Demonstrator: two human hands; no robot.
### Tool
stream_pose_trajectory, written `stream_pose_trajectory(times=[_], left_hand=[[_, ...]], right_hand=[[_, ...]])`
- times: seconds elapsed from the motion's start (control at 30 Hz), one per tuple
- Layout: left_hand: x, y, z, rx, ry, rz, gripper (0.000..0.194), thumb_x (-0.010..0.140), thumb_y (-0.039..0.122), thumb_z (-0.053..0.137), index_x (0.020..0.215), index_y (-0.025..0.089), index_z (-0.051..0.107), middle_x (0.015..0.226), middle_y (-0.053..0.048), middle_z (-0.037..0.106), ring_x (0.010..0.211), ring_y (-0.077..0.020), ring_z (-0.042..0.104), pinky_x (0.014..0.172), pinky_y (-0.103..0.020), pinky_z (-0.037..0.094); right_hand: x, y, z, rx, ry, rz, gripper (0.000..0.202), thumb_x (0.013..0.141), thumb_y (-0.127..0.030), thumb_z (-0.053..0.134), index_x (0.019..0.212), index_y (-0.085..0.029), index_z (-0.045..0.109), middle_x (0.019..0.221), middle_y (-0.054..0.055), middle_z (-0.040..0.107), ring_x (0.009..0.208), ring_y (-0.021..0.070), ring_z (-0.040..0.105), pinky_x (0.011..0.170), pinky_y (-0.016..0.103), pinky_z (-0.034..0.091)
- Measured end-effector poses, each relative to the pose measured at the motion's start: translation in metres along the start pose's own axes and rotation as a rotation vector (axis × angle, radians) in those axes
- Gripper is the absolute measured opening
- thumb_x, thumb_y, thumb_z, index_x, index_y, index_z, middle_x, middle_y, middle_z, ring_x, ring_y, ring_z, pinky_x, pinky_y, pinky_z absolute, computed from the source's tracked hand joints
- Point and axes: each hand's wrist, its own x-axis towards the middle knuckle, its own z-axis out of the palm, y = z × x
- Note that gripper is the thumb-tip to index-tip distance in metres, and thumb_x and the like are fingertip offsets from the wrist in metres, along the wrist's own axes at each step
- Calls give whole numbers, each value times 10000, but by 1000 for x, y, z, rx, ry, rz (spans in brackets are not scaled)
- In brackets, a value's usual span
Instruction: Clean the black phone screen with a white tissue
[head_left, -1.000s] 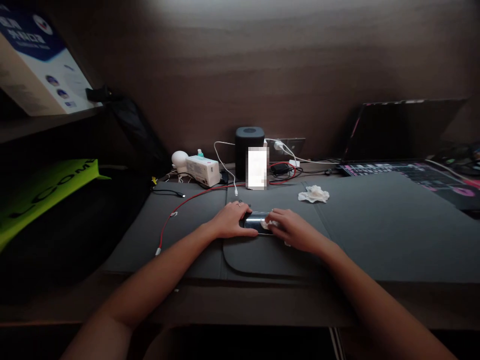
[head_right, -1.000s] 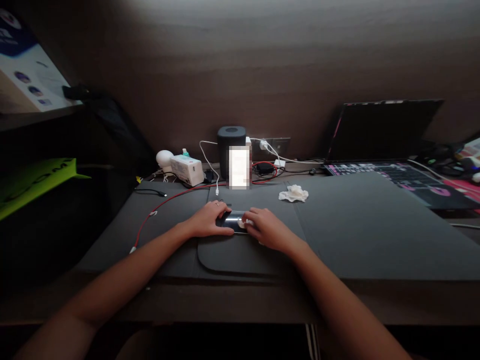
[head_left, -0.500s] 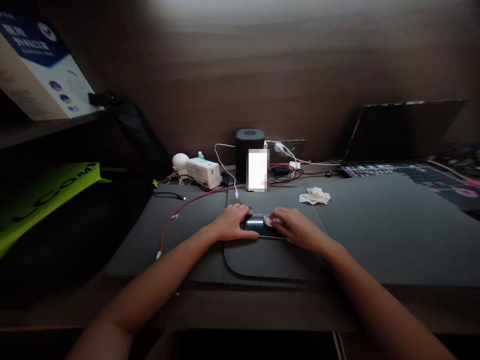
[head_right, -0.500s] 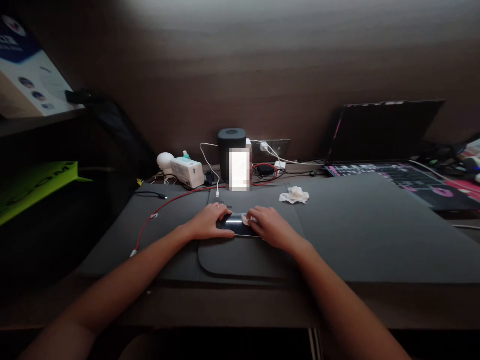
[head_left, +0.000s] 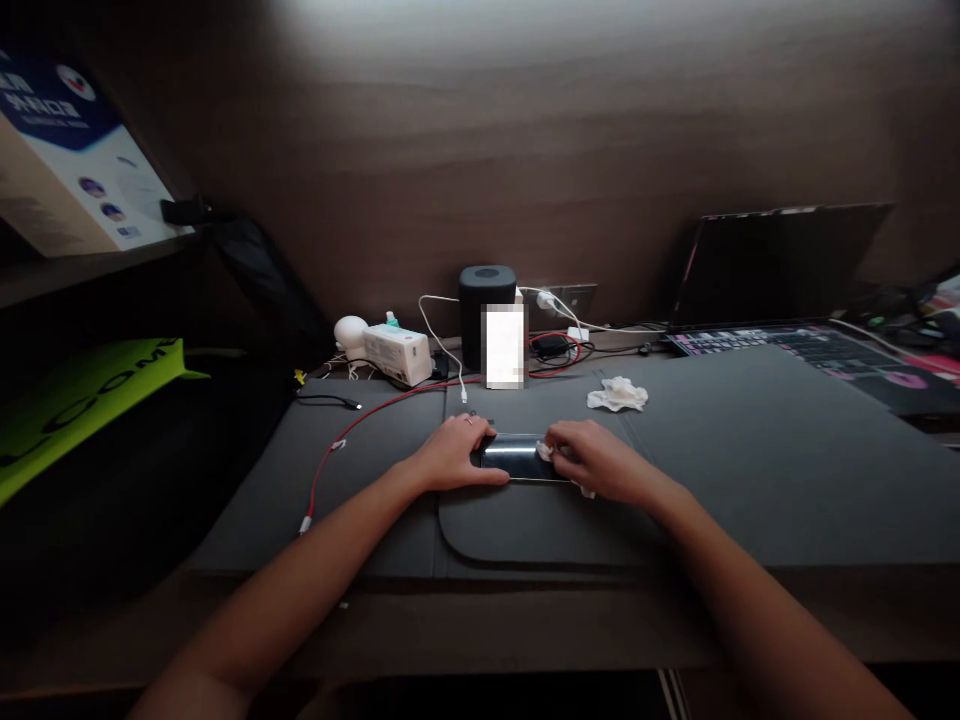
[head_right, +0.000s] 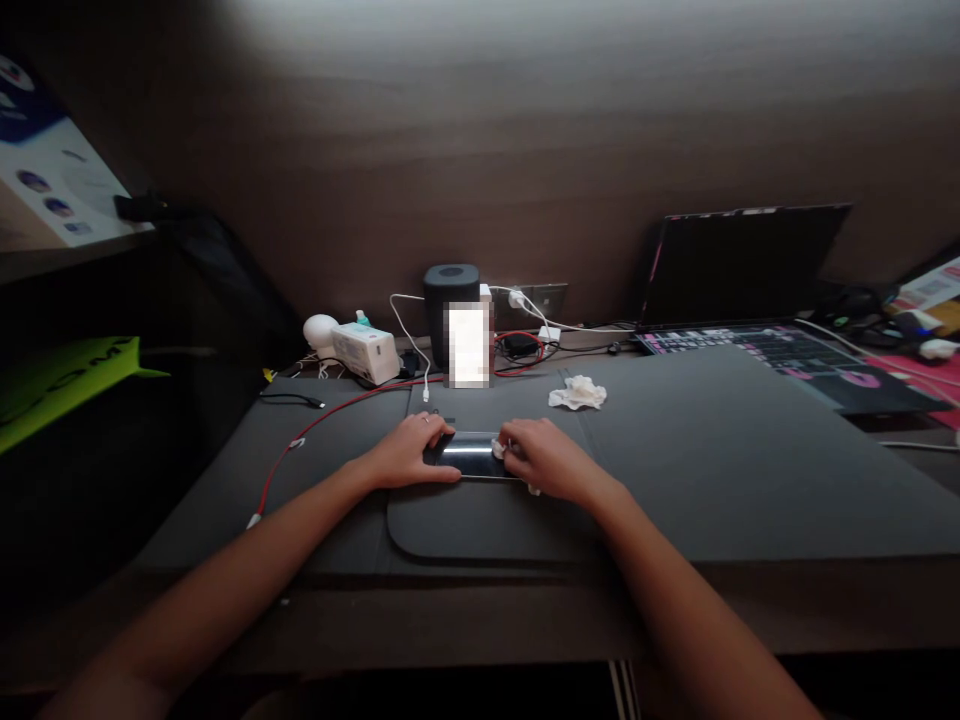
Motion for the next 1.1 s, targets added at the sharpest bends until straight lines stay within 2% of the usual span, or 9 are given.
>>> stream_pose_trajectory(times=[0.13,0.3,0.5,0.67,0.83,1.0,1.1], left_hand=[[0,1,0,-3,7,0,580,714,667,712,1031,196,594,932,-46,615,887,-249,578,755,-344,430],[0,0,0,-6,5,7,564,720,665,707,1012,197,587,920,-40,620,883,-244,574,761,-344,425],[0,1,-1,-1,8,2,561,715,647,719,1019,192,595,933,-43,615,875,-240,569,745,-332,415],[0,2,-1,-7,6,11,548,730,641,714,1017,190,593,930,-37,615,883,-240,565,758,-336,414],[0,0,2,-10,15,-9,574,696,646,739,1021,196,593,919,-30,608,859,-231,567,737,-327,413],[0,-1,3,-5,11,2,574,717,662,712,1030,197,591,928,-37,612,872,-232,567,753,-332,416],[0,1,2,-4,12,-4,576,709,657,721,1032,198,592,933,-37,613,877,-234,569,758,-334,419]], right_hand=[[1,-4,5,9,5,-90,129,932,-205,490,876,-212,606,896,54,670,790,194,591,722,286,381],[1,-1,4,-22,23,-15,101,920,-201,512,860,-198,593,834,52,650,759,193,584,699,284,373],[5,-5,8,-6,11,-117,194,989,-250,454,889,-194,611,889,66,644,773,189,572,687,279,363],[3,-1,5,-31,31,1,128,945,-210,505,860,-188,598,828,57,641,752,194,572,692,284,368],[3,-5,6,1,11,-94,170,971,-241,480,861,-196,602,866,59,642,765,188,566,686,280,366],[2,-3,3,-24,37,-3,200,974,-260,472,839,-191,601,820,57,624,743,187,557,681,284,370],[2,-5,5,-3,27,-38,171,964,-249,488,848,-192,601,834,57,631,757,188,563,690,283,373]])
